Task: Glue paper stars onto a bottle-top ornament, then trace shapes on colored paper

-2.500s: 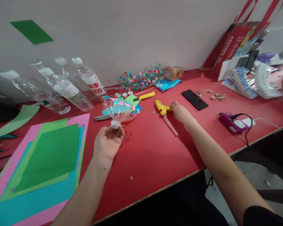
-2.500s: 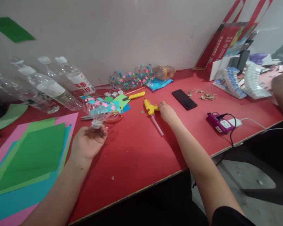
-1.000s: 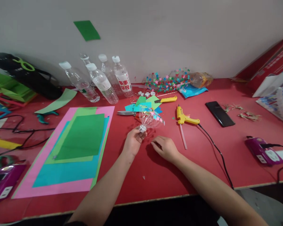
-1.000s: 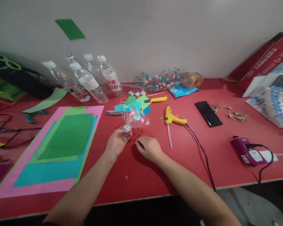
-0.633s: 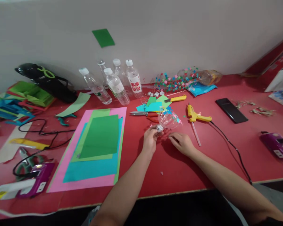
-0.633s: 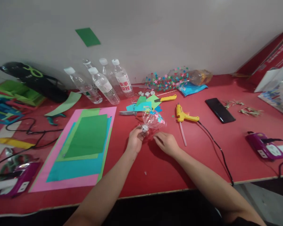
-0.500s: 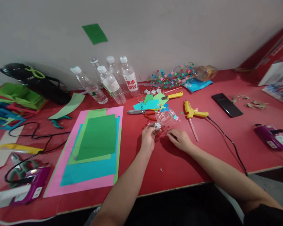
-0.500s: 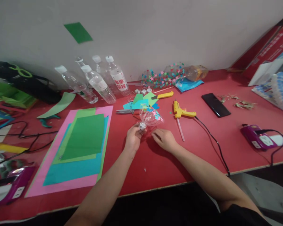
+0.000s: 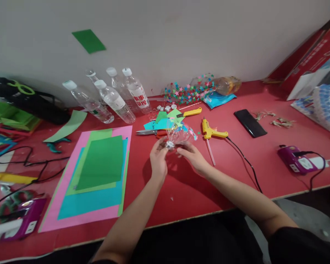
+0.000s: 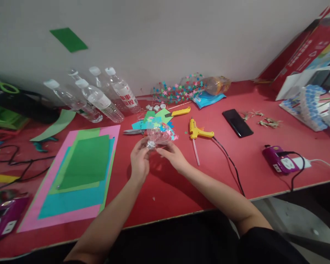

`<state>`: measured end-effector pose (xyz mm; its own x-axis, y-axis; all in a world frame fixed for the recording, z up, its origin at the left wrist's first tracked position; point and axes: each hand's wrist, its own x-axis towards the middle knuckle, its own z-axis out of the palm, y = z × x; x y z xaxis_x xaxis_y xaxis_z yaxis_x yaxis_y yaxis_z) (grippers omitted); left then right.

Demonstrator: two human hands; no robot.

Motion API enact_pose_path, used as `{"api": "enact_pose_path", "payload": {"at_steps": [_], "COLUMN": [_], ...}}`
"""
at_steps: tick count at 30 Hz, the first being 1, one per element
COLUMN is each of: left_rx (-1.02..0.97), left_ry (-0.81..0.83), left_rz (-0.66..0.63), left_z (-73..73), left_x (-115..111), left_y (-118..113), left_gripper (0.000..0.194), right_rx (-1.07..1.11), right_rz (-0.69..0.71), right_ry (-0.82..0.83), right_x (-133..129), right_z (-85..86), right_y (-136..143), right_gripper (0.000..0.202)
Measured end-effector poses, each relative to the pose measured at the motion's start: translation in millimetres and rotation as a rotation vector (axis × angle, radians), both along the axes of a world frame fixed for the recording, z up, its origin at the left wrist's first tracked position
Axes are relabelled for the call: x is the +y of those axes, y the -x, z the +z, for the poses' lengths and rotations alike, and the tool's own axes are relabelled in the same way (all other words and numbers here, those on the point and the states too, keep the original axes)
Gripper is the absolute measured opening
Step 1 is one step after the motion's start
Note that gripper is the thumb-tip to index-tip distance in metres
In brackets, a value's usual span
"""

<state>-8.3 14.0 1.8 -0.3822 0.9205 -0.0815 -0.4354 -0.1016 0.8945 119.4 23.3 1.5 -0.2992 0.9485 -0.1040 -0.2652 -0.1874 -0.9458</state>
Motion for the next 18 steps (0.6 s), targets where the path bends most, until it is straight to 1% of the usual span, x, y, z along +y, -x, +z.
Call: {"api": "enact_pose_path", "payload": {"at_steps": [2, 3, 6, 8, 11, 13, 16, 18], "left_rx": [0.126, 0.234, 0.686, 0.911, 1.080, 1.165, 1.263, 1.296], "left_ry": [-0.055, -0.099, -0.303, -0.434, -0.580, -0.659, -0.736, -0.770], "left_rz": [0.036, 0.052, 0.106, 0.156, 0.212, 0.233, 0.264, 0.284], "left_z": [5.8, 7.7, 8.8, 7.0, 5.6, 7.1, 11.6, 14.9], "left_x": [1.9, 2.4, 0.8, -2.4, -7.8, -10.5, -13.4, -14.8], "left_y": [-2.4, -3.1, -3.6, -2.9, -1.0, 0.9, 4.6, 6.8], "left_gripper": [0.042, 0.043, 0.044, 0.045, 0.049, 0.051, 0.053, 0.052], "right_rx": [0.132, 0.200, 0.364, 0.432, 0.502, 0.541, 0.583, 0.586], "right_rz": [-0.020, -0.022, -0.017, -0.025, -0.012, 0.043, 0.129, 0.169], "right_ry": [0.152, 0.207, 0.266, 0.281, 0.328, 0.346, 0.329, 0.301], "right_x": [4.0, 5.3, 5.3, 2.5, -2.9, -5.2, -6.1, -5.8], "right_z": [14.5, 21.0, 33.8, 35.6, 30.5, 25.1, 19.7, 19.8], "right_y": [2.2, 3.6, 9.1, 12.5, 14.1, 12.6, 8.8, 7.0], "right_gripper": [0.030, 0.029, 0.028, 0.027, 0.030, 0.034, 0.039, 0.041]}}
